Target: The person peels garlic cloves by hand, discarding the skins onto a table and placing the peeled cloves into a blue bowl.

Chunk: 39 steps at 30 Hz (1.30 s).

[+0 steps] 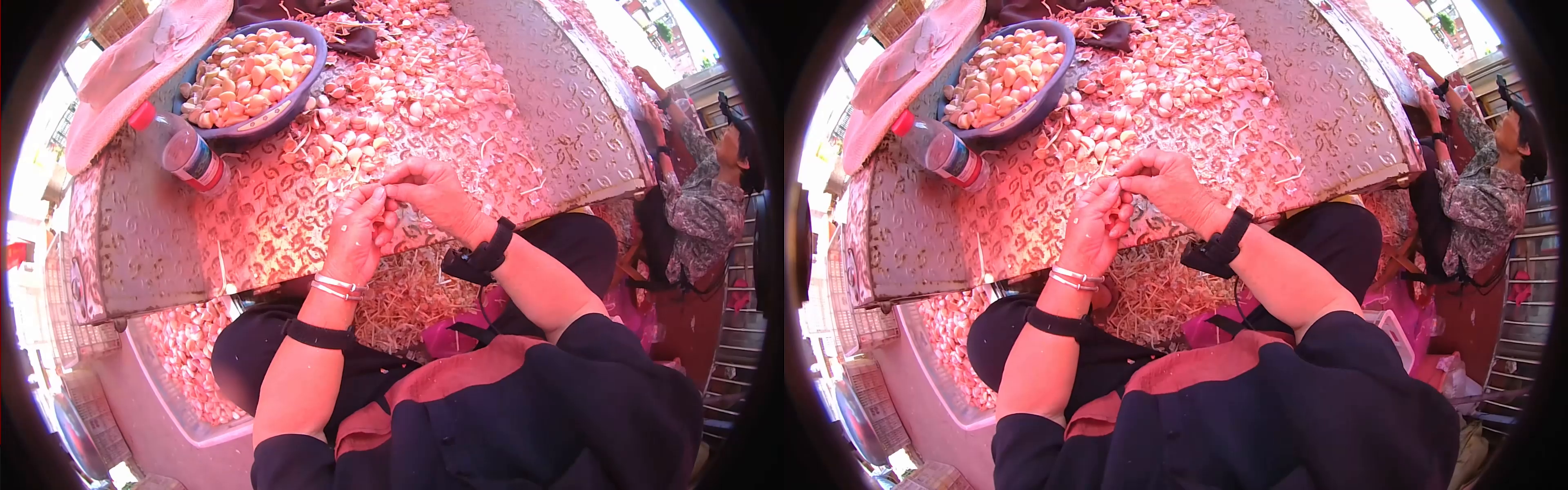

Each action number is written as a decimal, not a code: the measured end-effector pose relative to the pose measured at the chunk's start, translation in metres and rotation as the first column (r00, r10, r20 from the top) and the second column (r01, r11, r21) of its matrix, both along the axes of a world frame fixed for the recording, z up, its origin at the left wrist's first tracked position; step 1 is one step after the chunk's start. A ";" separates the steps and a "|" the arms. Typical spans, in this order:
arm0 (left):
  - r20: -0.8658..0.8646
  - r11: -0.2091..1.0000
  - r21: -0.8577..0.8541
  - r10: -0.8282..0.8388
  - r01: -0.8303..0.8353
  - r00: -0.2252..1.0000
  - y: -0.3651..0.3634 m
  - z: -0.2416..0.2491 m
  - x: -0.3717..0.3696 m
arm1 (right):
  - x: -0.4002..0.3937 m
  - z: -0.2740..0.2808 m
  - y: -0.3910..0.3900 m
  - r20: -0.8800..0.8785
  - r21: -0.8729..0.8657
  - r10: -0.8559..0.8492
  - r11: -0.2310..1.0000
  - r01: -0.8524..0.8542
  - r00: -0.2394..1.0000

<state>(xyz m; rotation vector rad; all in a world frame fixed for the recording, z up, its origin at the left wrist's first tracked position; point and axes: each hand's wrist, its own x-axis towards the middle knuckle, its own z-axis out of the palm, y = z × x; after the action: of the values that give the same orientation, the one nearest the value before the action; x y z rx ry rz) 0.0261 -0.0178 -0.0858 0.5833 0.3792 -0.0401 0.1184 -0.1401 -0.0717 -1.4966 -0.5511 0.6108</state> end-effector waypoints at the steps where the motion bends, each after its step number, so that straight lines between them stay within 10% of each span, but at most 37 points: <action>1: 0.016 1.000 -0.005 0.028 -0.028 0.999 0.001 0.000 0.000 | 0.001 0.007 0.000 -0.074 -0.040 0.018 0.999 -0.021 0.997; 6: 0.067 1.000 -0.002 -0.013 0.013 0.998 0.002 0.023 -0.003 | 0.018 0.035 -0.006 -0.198 -0.089 0.124 0.986 -0.144 0.972; 10: 0.232 0.941 -0.128 -0.278 0.312 0.932 -0.011 0.069 -0.024 | 0.075 0.017 0.000 0.061 -0.238 -0.136 0.960 0.147 0.989; 12: 0.348 0.911 -0.098 -0.346 0.400 0.872 -0.021 0.102 -0.042 | 0.093 0.001 0.013 0.779 -0.230 0.053 0.951 0.206 0.625; 14: 0.471 0.832 -0.105 -0.441 0.545 0.764 -0.021 0.125 -0.062 | 0.097 -0.004 0.027 0.801 -0.472 0.355 0.869 0.145 0.481; 18: 0.812 0.840 0.212 -0.436 0.499 0.389 -0.030 0.158 -0.073 | 0.087 -0.006 0.041 0.712 -0.668 0.549 0.722 0.182 0.437; 23: 0.856 0.895 0.084 -0.290 0.438 0.428 -0.038 0.175 -0.092 | 0.088 -0.013 0.018 0.676 -0.676 0.459 0.697 0.238 0.577; 27: 0.860 0.908 0.092 -0.279 0.408 0.427 -0.048 0.173 -0.103 | 0.084 -0.016 -0.005 0.135 -0.359 0.061 0.933 -0.009 0.989; 29: 0.845 0.933 0.114 -0.273 0.342 0.461 -0.050 0.176 -0.104 | 0.075 -0.002 -0.013 -0.253 -0.114 -0.009 0.993 -0.021 0.967; 39: 0.863 0.941 0.141 -0.270 0.309 0.428 -0.054 0.186 -0.095 | 0.065 0.030 -0.009 -0.309 -0.072 0.058 0.994 -0.084 0.949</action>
<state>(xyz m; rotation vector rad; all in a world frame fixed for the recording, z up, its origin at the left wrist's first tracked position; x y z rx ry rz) -0.0691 -0.0716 0.1002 0.5509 -0.7654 -0.0754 0.1832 -0.1488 -0.0413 -1.4293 -0.3419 0.9142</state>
